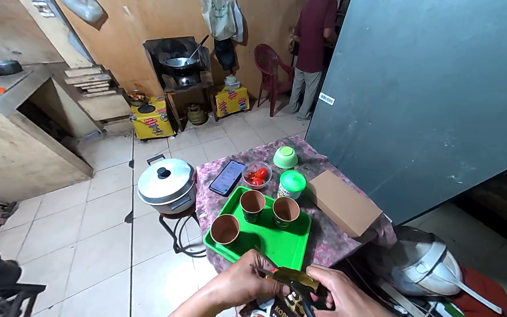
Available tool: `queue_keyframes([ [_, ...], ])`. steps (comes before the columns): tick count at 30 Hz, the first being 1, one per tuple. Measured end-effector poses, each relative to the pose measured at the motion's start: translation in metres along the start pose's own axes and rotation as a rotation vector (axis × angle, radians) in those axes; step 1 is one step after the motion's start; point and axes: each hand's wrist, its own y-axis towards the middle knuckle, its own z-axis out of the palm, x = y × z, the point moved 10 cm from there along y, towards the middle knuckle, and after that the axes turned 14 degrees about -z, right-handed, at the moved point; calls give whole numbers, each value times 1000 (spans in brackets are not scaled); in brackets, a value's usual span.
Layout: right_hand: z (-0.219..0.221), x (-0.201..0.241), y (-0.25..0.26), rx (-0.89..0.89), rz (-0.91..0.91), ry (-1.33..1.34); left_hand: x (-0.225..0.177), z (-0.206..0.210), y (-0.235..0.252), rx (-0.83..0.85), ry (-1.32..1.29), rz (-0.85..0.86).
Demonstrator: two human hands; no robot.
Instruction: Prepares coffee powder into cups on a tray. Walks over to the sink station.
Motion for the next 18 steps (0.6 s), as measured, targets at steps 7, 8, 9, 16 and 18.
queue_keyframes([
  [7,1,-25,5,-1,13,111,13,-12,15,-3,-95,-60],
  [8,1,-28,7,17,10,110,12,-12,17,0,-88,-62],
  [9,1,-28,10,31,4,107,12,-11,18,8,-72,-69],
  [16,3,-38,18,54,7,184,17,-15,20,-25,-114,-92],
  [18,6,-44,21,73,17,180,25,-19,20,-49,-111,-99],
])
